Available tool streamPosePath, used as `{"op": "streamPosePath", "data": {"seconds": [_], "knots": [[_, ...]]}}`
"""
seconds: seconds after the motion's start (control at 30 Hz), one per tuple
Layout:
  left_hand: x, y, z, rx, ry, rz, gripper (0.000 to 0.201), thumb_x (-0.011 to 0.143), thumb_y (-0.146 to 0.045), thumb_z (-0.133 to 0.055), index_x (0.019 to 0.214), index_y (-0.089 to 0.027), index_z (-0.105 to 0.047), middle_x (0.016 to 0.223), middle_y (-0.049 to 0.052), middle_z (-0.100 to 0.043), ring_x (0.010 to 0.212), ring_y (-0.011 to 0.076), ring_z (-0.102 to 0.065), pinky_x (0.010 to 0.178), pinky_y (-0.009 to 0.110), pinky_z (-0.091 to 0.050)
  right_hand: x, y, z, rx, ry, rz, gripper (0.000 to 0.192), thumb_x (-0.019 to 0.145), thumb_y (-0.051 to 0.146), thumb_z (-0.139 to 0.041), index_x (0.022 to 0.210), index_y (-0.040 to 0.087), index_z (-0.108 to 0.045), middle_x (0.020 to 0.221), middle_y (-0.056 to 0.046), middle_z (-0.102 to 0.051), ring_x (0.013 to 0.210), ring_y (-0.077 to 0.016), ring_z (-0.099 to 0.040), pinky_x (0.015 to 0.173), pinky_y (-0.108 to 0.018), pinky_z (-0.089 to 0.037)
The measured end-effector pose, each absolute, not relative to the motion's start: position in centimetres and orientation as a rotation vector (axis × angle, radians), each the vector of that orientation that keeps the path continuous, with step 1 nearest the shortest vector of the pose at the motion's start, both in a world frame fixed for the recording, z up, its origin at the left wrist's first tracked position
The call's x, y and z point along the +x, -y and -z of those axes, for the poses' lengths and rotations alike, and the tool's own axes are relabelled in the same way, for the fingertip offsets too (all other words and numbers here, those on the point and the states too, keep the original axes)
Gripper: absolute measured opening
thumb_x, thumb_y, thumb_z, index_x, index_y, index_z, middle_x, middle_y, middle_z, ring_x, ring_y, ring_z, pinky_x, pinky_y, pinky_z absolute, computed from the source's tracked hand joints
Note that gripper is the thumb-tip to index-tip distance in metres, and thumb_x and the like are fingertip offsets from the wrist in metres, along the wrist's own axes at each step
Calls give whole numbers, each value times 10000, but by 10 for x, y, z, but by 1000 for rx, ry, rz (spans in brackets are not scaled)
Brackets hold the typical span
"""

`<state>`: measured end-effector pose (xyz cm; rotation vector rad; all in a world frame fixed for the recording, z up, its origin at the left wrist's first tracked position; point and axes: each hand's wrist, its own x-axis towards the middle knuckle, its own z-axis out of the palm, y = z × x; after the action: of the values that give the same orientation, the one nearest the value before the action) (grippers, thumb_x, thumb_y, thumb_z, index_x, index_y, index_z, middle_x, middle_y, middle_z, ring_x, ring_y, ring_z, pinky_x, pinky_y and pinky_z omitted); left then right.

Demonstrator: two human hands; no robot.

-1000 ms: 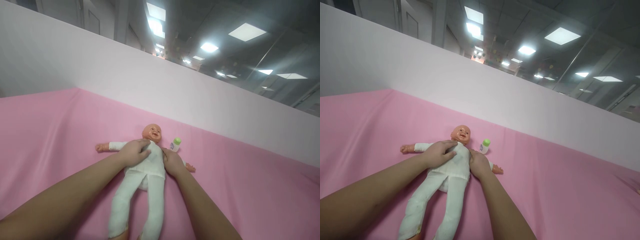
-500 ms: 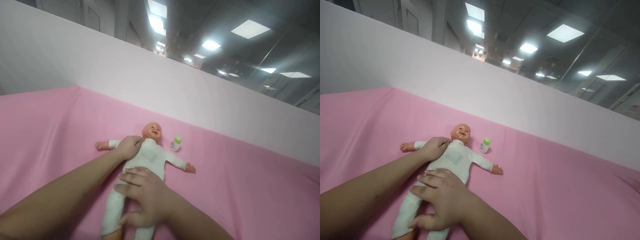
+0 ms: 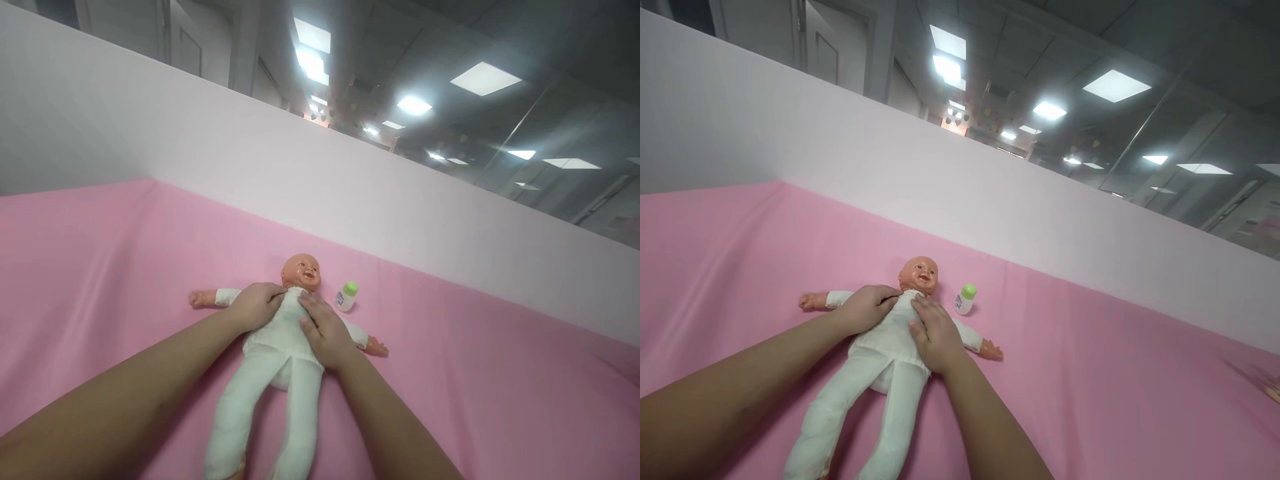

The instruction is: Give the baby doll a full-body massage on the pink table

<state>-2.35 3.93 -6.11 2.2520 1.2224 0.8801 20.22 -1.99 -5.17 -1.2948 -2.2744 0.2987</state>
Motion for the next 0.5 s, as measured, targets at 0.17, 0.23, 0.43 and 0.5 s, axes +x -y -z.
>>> {"op": "streamPosePath", "data": {"seconds": [0.17, 0.23, 0.43, 0.5], "knots": [[-24, -37, 59, 2280, -1249, -904, 370, 931, -337, -454, 1126, -239, -753, 1172, 65, -754, 1069, 265, -687, 955, 375, -514, 210, 11, 49, -1726, 2142, -281, 475, 1055, 393, -320, 1450, 226, -525, 1326, -118, -666, 1208, -269, -624, 1002, -416, -476], [-24, -30, 52, 2313, -1207, -955, 352, 898, -291, -483, 1122, -221, -746, 1139, 73, -754, 1036, 262, -688, 929, 377, -524, 211, 10, 45, -2007, 2079, -221, 462, 1039, 347, -335, 1438, 210, -526, 1246, -144, -695, 1131, -296, -656, 922, -410, -486], [-7, 20, 29, 2448, -465, -904, 302, 827, -251, -586, 1079, -193, -742, 1067, 72, -758, 967, 238, -700, 885, 348, -546, 208, 10, 47, -2218, 2139, -144, 360, 973, 233, -386, 1244, 224, -623, 1159, -140, -713, 1049, -301, -666, 818, -373, -451], [3, 36, 28, 2456, -199, -819, 243, 845, -265, -582, 1012, -203, -748, 1022, 70, -766, 931, 224, -708, 864, 324, -553, 208, 9, 48, -2193, 2145, -129, 346, 974, 232, -381, 1215, 223, -630, 1137, -137, -718, 1036, -295, -666, 806, -367, -439]]}}
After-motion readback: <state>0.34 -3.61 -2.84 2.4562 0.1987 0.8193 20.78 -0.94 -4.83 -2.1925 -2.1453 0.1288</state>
